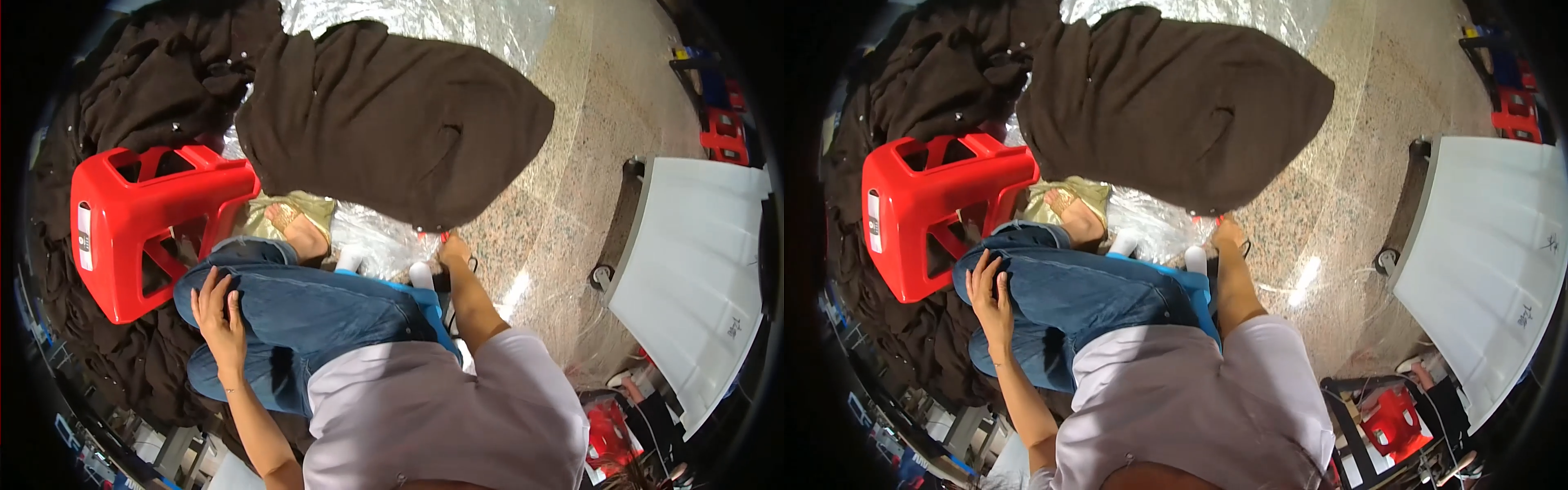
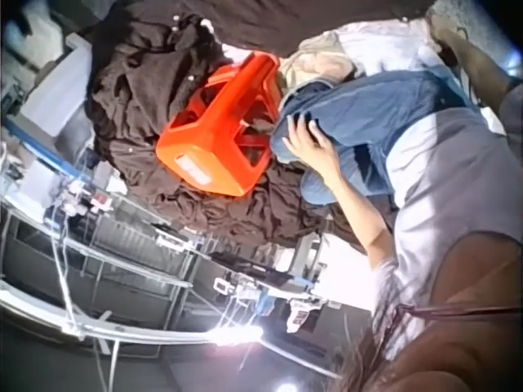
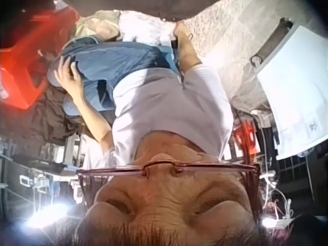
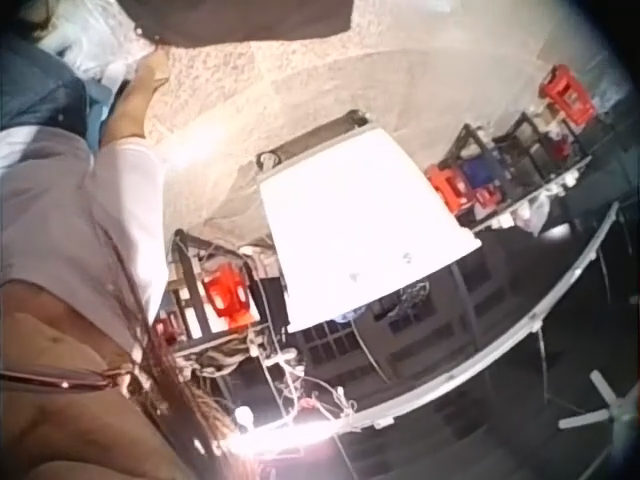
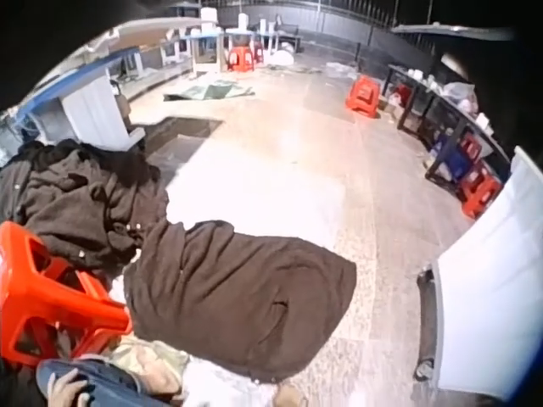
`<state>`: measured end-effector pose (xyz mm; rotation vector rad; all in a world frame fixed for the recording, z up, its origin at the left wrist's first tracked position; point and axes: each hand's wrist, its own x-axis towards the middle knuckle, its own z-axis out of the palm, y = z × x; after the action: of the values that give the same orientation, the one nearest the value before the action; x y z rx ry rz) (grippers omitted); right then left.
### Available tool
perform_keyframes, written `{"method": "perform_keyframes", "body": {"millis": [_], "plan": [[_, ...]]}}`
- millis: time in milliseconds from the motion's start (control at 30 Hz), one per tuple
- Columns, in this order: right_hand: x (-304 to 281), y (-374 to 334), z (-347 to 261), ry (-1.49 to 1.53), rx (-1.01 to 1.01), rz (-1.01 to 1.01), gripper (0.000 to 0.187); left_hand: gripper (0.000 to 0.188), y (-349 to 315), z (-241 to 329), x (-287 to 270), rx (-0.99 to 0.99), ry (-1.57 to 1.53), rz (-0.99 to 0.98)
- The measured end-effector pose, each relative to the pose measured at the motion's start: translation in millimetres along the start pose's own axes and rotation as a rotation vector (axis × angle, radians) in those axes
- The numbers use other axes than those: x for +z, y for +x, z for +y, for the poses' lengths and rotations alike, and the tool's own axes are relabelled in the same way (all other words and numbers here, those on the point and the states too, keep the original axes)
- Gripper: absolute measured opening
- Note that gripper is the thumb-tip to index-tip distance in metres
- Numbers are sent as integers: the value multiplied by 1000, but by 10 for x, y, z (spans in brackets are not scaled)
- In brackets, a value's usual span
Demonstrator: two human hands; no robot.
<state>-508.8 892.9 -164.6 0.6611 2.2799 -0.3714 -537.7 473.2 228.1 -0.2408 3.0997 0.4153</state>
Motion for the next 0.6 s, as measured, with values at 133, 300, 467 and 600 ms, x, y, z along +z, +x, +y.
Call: {"method": "perform_keyframes", "body": {"millis": [133, 300, 467, 600], "plan": [[-150, -15, 210, -88, -128, -14, 42, 20, -46, 22, 129, 58, 209, 40], [-293, -179, 234, -6, -62, -92, 51, 20, -39, 38, 202, 62, 234, 65], [-151, -241, 100, -75, -18, -77, 48, 20, -49, 76, 213, 40, 212, 70], [214, -573, 404, -35, -73, -17, 31, 20, -68, 63, 223, 14, 223, 90]]}}
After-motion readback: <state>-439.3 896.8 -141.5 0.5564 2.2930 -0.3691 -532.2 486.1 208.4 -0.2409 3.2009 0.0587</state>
